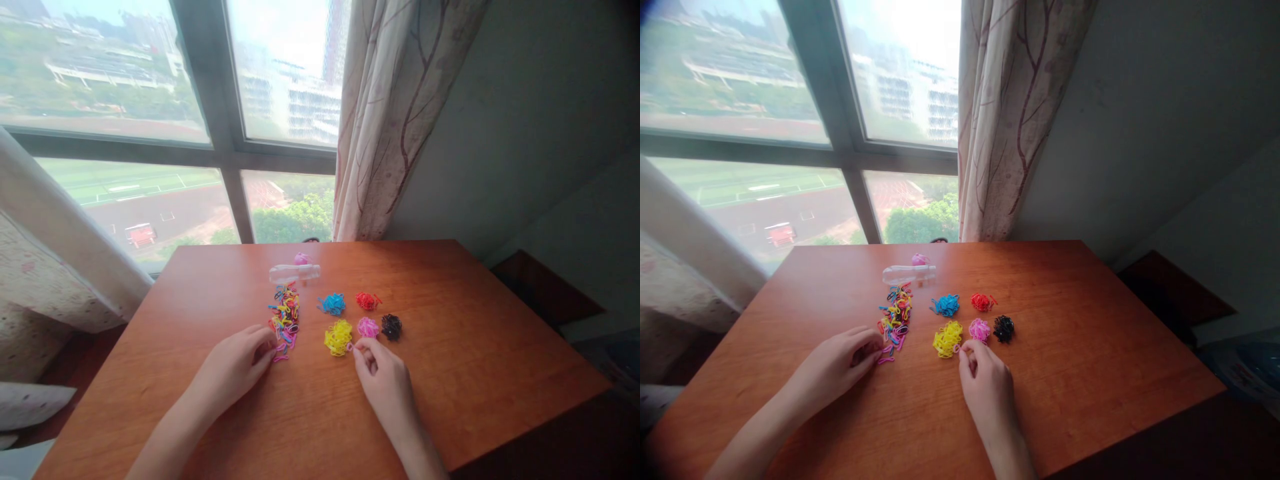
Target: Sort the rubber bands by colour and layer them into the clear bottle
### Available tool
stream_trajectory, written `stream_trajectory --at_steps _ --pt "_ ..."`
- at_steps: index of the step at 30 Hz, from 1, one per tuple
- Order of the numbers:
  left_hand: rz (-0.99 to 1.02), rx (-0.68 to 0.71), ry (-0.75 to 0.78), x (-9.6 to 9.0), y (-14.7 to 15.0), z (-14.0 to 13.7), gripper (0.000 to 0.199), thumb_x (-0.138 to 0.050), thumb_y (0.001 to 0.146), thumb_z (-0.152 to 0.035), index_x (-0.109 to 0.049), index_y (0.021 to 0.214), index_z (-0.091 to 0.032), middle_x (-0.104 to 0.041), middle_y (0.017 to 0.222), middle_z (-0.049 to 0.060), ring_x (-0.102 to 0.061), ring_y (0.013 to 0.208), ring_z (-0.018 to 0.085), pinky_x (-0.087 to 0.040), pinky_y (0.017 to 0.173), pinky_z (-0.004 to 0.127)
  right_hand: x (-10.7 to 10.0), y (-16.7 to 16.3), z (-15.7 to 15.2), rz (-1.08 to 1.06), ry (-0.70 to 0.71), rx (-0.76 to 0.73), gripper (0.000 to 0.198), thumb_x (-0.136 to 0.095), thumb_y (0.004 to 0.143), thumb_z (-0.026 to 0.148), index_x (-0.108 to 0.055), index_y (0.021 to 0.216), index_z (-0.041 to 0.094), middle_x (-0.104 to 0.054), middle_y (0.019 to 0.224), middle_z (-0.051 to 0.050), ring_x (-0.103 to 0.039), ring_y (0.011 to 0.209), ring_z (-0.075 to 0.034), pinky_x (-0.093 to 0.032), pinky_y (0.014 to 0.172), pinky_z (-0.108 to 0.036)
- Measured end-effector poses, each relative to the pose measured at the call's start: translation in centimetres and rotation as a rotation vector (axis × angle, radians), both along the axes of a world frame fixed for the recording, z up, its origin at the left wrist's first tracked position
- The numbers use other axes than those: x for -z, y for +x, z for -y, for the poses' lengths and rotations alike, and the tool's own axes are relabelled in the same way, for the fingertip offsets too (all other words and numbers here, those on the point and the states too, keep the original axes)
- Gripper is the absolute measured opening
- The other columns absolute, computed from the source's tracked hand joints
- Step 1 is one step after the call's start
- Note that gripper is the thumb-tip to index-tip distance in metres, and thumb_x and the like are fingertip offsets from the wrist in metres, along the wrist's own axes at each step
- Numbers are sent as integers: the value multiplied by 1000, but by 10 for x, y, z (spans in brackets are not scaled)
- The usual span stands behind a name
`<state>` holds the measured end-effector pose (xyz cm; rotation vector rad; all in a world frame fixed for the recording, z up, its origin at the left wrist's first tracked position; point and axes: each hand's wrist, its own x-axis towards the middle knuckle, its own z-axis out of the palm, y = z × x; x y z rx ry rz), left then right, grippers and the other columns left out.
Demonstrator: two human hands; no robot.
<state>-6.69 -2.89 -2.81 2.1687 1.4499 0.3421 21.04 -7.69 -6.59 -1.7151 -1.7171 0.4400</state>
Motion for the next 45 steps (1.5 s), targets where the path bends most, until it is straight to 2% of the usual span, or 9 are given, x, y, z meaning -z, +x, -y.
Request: stream_trajectory --at_steps 3,6,12,17,21,25,33,39,45 --pt "8 3 2 1 0 0 16 -46 89 -24 -61 82 -23 -66 85 0 -60 76 16 -40 66 23 5 25 -1 92 35 77 18 -49 94 31 -63 86 21 -63 65 1 -58 56 -15 -37 58 -24" --pt "11 -6 -10 2 -1 -1 15 -47 89 -24 -61 83 -23 -66 87 0 -60 76 16 -40 66 23 9 36 -3 148 50 105 19 -48 94 31 -63 86 22 -64 66 1 -58 56 -15 -36 58 -25" --pt "-4 -2 -19 2 -2 0 14 -48 89 -25 -60 82 -23 -65 85 -1 -58 75 15 -39 66 23 13 35 -3 193 54 115 18 -49 94 31 -62 86 23 -66 69 0 -59 56 -15 -36 57 -26" --pt "-14 -4 -9 1 -1 -1 15 -48 89 -25 -61 82 -23 -65 83 -1 -57 74 15 -38 64 22 9 32 -1 173 80 120 17 -49 95 31 -63 88 22 -66 68 0 -60 57 -16 -37 58 -25" --pt "-5 4 -3 1 -1 -1 16 -47 89 -24 -61 82 -23 -65 84 -1 -58 74 14 -39 65 22 2 18 -2 141 109 67 18 -47 95 29 -63 90 21 -67 70 -1 -61 58 -16 -39 59 -25" --pt "7 -3 -8 3 -3 0 15 -48 89 -25 -63 84 -23 -66 83 -1 -58 72 14 -39 64 22 -4 -10 -3 80 111 -45 15 -49 93 22 -63 91 21 -68 74 -2 -63 63 -16 -40 62 -25" --pt "-2 -99 30 9 0 -3 16 -49 89 -25 -64 93 -24 -66 84 -1 -59 70 15 -41 65 23 -4 -65 -4 50 22 -245 12 -56 87 12 -61 84 22 -67 76 2 -60 66 -14 -33 61 -25" --pt "-29 -134 92 14 6 -7 22 -46 91 -29 -66 97 -26 -66 92 1 -60 70 15 -42 65 24 -1 -72 -2 48 -13 -268 14 -58 85 9 -59 81 23 -65 75 4 -58 66 -12 -29 61 -27" --pt "-35 -108 89 16 12 -11 20 -47 91 -28 -66 90 -25 -65 92 1 -61 71 15 -41 64 23 3 -70 0 32 9 -275 13 -57 85 10 -58 80 22 -63 73 4 -56 65 -12 -29 61 -27"
